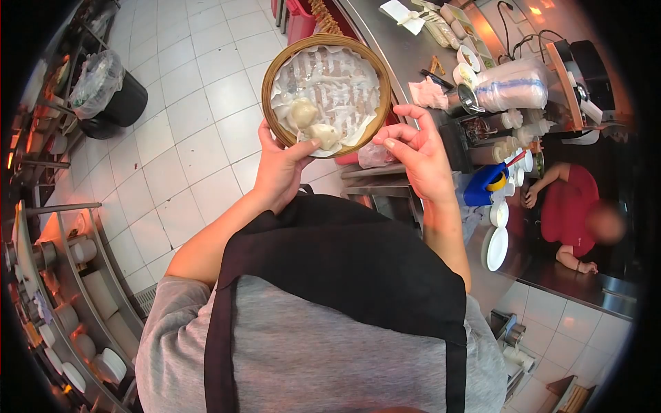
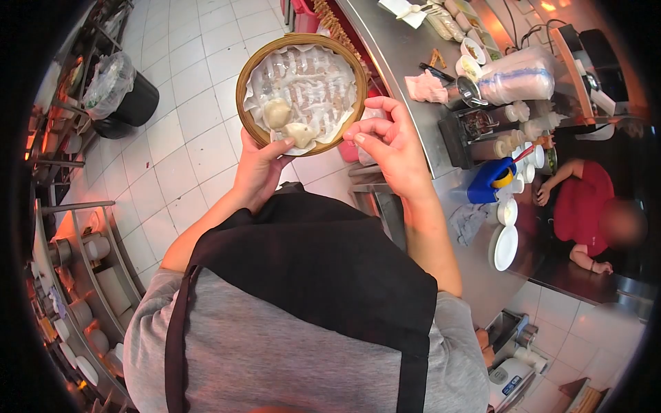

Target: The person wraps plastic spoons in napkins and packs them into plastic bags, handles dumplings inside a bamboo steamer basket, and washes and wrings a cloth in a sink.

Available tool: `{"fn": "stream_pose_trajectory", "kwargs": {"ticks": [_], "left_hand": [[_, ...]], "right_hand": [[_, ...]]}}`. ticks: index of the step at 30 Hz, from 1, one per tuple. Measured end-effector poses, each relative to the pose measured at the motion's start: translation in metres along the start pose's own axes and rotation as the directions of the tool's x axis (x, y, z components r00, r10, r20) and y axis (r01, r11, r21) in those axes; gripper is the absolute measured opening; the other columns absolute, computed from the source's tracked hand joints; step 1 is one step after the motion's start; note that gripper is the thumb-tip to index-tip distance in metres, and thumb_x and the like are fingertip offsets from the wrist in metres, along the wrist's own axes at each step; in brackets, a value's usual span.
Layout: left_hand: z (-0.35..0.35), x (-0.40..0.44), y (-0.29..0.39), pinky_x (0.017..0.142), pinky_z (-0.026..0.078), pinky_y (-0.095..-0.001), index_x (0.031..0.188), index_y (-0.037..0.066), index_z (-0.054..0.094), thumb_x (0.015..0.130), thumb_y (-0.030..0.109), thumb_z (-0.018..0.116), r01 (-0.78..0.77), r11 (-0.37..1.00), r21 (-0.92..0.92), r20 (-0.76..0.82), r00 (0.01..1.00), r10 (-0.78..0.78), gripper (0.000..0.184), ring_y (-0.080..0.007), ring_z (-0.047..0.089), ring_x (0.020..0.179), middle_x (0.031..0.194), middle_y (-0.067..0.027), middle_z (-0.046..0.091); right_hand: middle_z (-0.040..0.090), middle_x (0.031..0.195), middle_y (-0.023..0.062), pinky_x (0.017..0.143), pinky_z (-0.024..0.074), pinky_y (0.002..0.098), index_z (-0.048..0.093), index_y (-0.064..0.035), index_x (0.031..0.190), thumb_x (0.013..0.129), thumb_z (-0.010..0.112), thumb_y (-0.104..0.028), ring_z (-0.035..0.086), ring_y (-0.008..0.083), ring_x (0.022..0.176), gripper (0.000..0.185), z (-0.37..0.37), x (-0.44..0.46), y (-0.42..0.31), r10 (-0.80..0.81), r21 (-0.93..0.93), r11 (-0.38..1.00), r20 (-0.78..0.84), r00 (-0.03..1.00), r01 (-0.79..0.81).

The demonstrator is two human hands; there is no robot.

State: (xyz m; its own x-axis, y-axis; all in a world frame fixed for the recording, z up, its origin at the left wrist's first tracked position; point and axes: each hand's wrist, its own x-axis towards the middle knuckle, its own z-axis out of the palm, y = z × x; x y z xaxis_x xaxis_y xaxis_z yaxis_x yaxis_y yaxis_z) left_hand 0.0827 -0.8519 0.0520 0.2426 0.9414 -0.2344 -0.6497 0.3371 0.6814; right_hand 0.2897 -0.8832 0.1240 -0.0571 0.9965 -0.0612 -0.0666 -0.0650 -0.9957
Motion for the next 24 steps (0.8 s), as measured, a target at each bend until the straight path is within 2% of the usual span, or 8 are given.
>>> {"fn": "stream_pose_trajectory", "kwargs": {"ticks": [7, 10, 12, 15, 17, 18, 22, 24], "left_hand": [[-0.027, -0.004, 0.020, 0.090, 0.045, -0.0447, 0.132, 0.017, 0.015, 0.074, -0.006, 0.065, -0.033, 0.999, 0.042, -0.076, 0.996, 0.037, 0.080, -0.0279, 0.044, 0.118, 0.129, -0.0137, 0.035], [-0.038, -0.008, 0.036, 0.094, 0.043, -0.0492, 0.131, 0.015, 0.023, 0.077, -0.003, 0.061, -0.086, 0.991, 0.102, -0.137, 0.985, 0.100, 0.069, -0.0284, 0.044, 0.120, 0.131, -0.0112, 0.038], [-0.046, -0.004, 0.043, 0.094, 0.043, -0.0489, 0.130, 0.015, 0.024, 0.077, -0.003, 0.062, -0.131, 0.987, 0.096, -0.153, 0.978, 0.144, 0.068, -0.0281, 0.045, 0.119, 0.130, -0.0110, 0.040], [-0.056, -0.010, 0.051, 0.092, 0.043, -0.0468, 0.128, 0.017, 0.022, 0.074, -0.004, 0.065, -0.146, 0.987, 0.064, -0.215, 0.964, 0.157, 0.071, -0.0279, 0.046, 0.117, 0.128, -0.0115, 0.040], [-0.064, -0.009, 0.053, 0.091, 0.043, -0.0460, 0.128, 0.018, 0.020, 0.073, -0.004, 0.066, -0.173, 0.984, 0.035, -0.235, 0.956, 0.176, 0.075, -0.0270, 0.047, 0.116, 0.127, -0.0118, 0.040], [-0.064, -0.011, 0.055, 0.091, 0.043, -0.0458, 0.128, 0.018, 0.019, 0.074, -0.004, 0.066, -0.190, 0.982, 0.019, -0.243, 0.951, 0.189, 0.076, -0.0269, 0.047, 0.115, 0.127, -0.0119, 0.040], [-0.061, -0.018, 0.058, 0.090, 0.044, -0.0452, 0.130, 0.018, 0.016, 0.075, -0.005, 0.065, -0.234, 0.972, -0.028, -0.248, 0.943, 0.220, 0.078, -0.0269, 0.048, 0.114, 0.127, -0.0127, 0.040], [-0.065, -0.022, 0.060, 0.090, 0.045, -0.0449, 0.131, 0.018, 0.014, 0.075, -0.005, 0.064, -0.241, 0.970, -0.038, -0.243, 0.944, 0.225, 0.078, -0.0270, 0.048, 0.114, 0.127, -0.0134, 0.040]], "right_hand": [[0.066, 0.080, 0.0051, 0.064, 0.0444, 0.0202, 0.050, -0.0027, 0.108, 0.077, 0.064, 0.005, 0.056, 0.0060, 0.068, 0.035, 0.011, 0.005, 0.012, -0.064, -0.261, 0.965, -0.132, 0.989, 0.028], [0.055, 0.066, 0.0011, 0.054, 0.0427, 0.0230, 0.060, -0.0027, 0.075, 0.068, 0.068, 0.003, 0.052, 0.0089, 0.059, 0.013, 0.006, 0.012, 0.041, -0.306, -0.713, 0.695, -0.174, 0.936, 0.095], [0.053, 0.067, 0.0023, 0.058, 0.0426, 0.0205, 0.060, -0.0028, 0.071, 0.066, 0.069, 0.004, 0.053, 0.0071, 0.063, 0.013, 0.004, 0.022, 0.067, -0.247, -0.753, 0.658, -0.222, 0.943, -0.005], [0.062, 0.084, 0.0106, 0.066, 0.0491, 0.0348, 0.063, -0.0032, 0.077, 0.066, 0.072, -0.005, 0.062, 0.0258, 0.074, 0.014, -0.014, 0.038, 0.133, -0.353, -0.911, 0.346, 0.093, 0.931, 0.222], [0.064, 0.098, 0.0167, 0.074, 0.0487, 0.0427, 0.067, -0.0066, 0.082, 0.069, 0.072, -0.018, 0.062, 0.0364, 0.086, 0.018, -0.015, 0.042, 0.139, -0.050, -0.937, 0.328, 0.111, 0.993, 0.122], [0.064, 0.095, 0.0174, 0.075, 0.0489, 0.0404, 0.068, -0.0092, 0.087, 0.072, 0.070, -0.025, 0.062, 0.0341, 0.086, 0.022, -0.009, 0.051, 0.134, 0.263, -0.943, 0.294, -0.077, 0.962, -0.156], [0.061, 0.099, 0.0189, 0.085, 0.0455, 0.0434, 0.066, -0.0083, 0.100, 0.069, 0.048, 0.006, 0.057, 0.0366, 0.093, 0.039, -0.087, 0.087, 0.179, -0.418, -0.953, 0.149, 0.180, 0.890, 0.263], [0.059, 0.110, 0.0183, 0.094, 0.0401, 0.0441, 0.064, -0.0068, 0.104, 0.068, 0.049, 0.005, 0.054, 0.0353, 0.104, 0.041, -0.102, 0.107, 0.126, -0.408, -0.989, 0.125, 0.027, 0.912, 0.086]]}}
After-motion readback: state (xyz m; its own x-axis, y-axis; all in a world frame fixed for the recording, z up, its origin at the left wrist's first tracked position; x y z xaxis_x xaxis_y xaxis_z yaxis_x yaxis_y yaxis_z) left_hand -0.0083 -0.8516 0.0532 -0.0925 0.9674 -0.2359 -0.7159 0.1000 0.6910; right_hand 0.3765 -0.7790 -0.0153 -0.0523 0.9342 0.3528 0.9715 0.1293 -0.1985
